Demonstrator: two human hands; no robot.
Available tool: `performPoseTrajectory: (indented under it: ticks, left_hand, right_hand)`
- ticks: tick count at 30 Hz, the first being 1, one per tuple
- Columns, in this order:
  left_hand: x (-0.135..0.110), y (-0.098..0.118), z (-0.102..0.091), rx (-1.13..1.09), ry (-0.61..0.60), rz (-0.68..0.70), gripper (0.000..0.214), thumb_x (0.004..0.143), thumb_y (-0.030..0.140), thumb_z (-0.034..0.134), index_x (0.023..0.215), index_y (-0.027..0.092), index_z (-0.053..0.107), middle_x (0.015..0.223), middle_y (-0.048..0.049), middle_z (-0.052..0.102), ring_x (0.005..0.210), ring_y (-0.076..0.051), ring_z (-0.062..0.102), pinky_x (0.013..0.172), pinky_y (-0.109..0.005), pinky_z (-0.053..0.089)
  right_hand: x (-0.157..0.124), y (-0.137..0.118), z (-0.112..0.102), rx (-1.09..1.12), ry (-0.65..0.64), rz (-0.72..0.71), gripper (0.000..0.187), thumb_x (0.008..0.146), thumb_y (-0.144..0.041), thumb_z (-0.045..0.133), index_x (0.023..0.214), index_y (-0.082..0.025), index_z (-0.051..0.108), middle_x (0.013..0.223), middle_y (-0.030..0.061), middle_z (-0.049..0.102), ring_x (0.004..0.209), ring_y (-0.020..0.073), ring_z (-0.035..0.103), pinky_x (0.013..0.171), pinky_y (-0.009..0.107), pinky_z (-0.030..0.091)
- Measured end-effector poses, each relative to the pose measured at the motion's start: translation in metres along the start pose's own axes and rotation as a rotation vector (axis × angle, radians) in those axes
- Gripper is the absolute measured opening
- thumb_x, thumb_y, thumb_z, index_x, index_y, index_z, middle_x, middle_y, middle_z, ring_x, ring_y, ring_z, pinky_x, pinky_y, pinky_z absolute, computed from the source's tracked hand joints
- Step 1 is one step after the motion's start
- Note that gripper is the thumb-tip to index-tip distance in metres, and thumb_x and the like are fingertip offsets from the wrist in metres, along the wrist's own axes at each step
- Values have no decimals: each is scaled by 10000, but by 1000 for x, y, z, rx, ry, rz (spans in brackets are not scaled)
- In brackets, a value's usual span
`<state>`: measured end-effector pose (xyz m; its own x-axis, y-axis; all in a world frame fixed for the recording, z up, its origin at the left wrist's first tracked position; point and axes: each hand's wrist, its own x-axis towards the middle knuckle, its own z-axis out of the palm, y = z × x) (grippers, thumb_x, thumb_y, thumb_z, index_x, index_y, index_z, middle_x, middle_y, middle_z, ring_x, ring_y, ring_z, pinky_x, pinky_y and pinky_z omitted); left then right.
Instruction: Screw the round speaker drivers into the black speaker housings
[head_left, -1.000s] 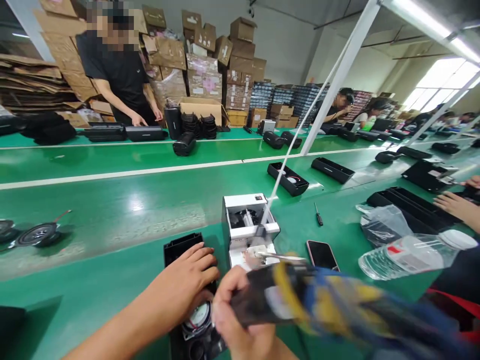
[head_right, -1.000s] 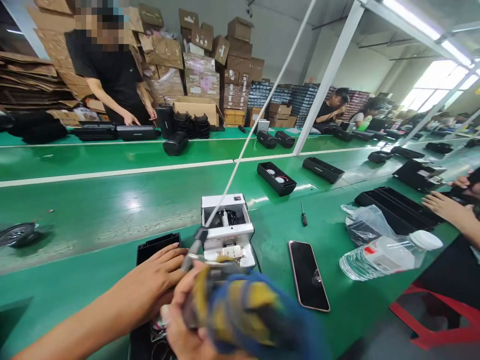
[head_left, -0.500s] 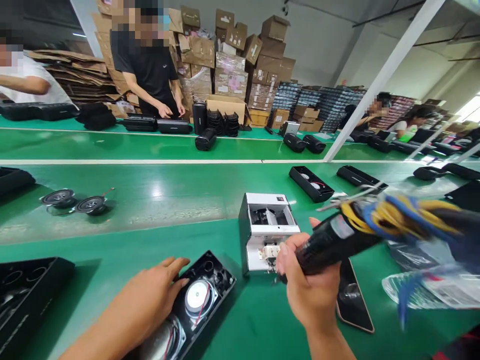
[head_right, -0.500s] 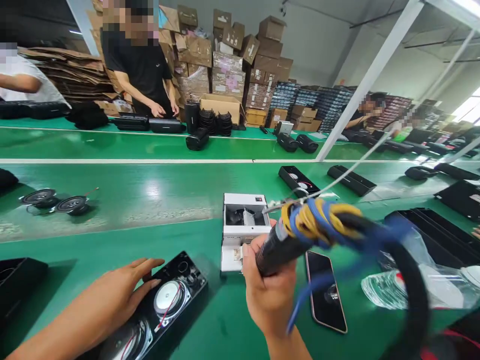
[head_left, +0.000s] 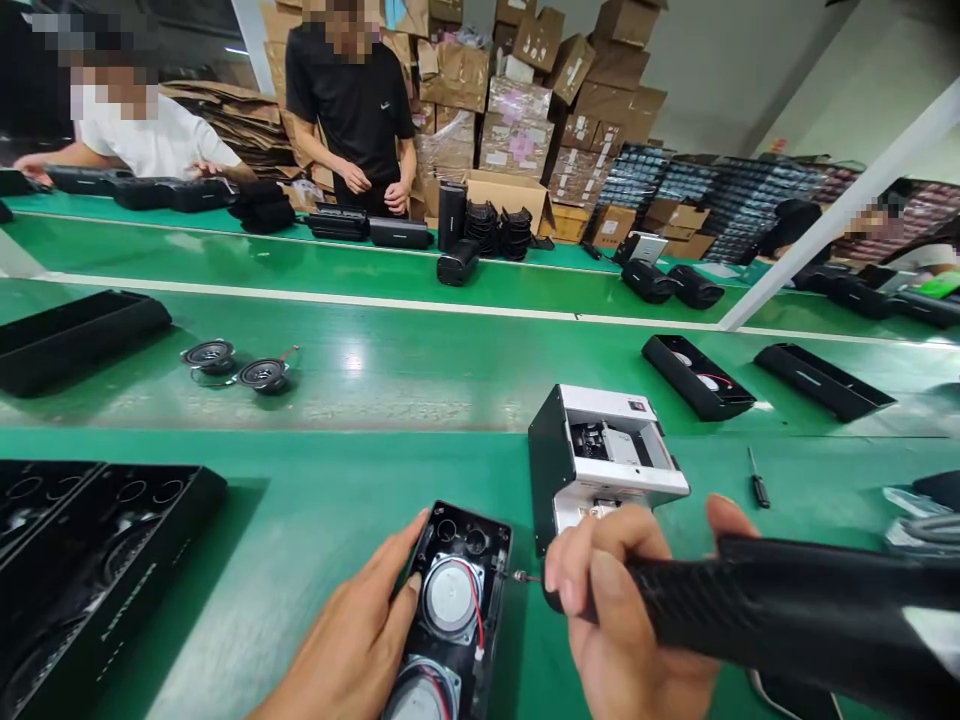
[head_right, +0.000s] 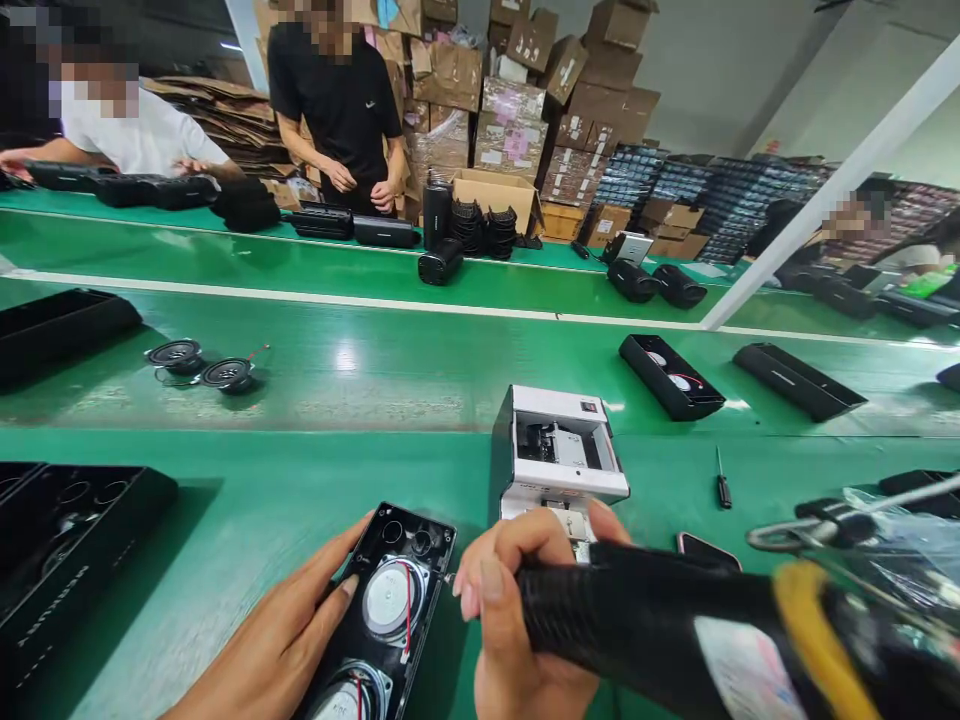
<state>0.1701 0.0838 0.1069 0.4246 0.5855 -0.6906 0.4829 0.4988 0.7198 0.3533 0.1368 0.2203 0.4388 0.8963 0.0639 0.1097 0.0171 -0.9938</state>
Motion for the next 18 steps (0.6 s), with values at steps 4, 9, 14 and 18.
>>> performPoseTrajectory:
  ticks: [4,9,14,18]
  left_hand:
    - [0,-9,4,-91,12,33,675,1146,561,209,1782,377,344,1840,42,394,1706,-240,391,1409,-567,270]
    - [-1,-15,9,-167,16,26,611,1163,567,234,1764,498,318,1842,105,380,1709,-223,384,1406,-565,270]
    - [-3,-5,3,-164,-36,6,631,1159,545,239,1774,440,332,1848,84,371,1717,-232,370,1417,-564,244]
    - [-6,-6,2,-166,-30,18,594,1179,523,250,1768,489,317,1845,112,374,1709,-212,384,1419,-540,261]
  right_hand:
    - [-6,19,6,-30,-97,25,565,1081,-221,733,1535,-430,469,795,-95,597,541,124,597,544,276,560]
    - [-19,32,-5,-133,-177,11,613,1110,-180,654,1606,-414,380,838,-85,594,569,136,600,580,319,558]
    - [-24,40,-10,-211,-175,3,619,1081,-189,673,1588,-420,402,834,-71,566,609,173,622,585,348,554]
    - [-24,46,-11,-261,-183,-5,539,1068,-214,676,1515,-394,434,838,-68,576,577,169,600,590,355,537]
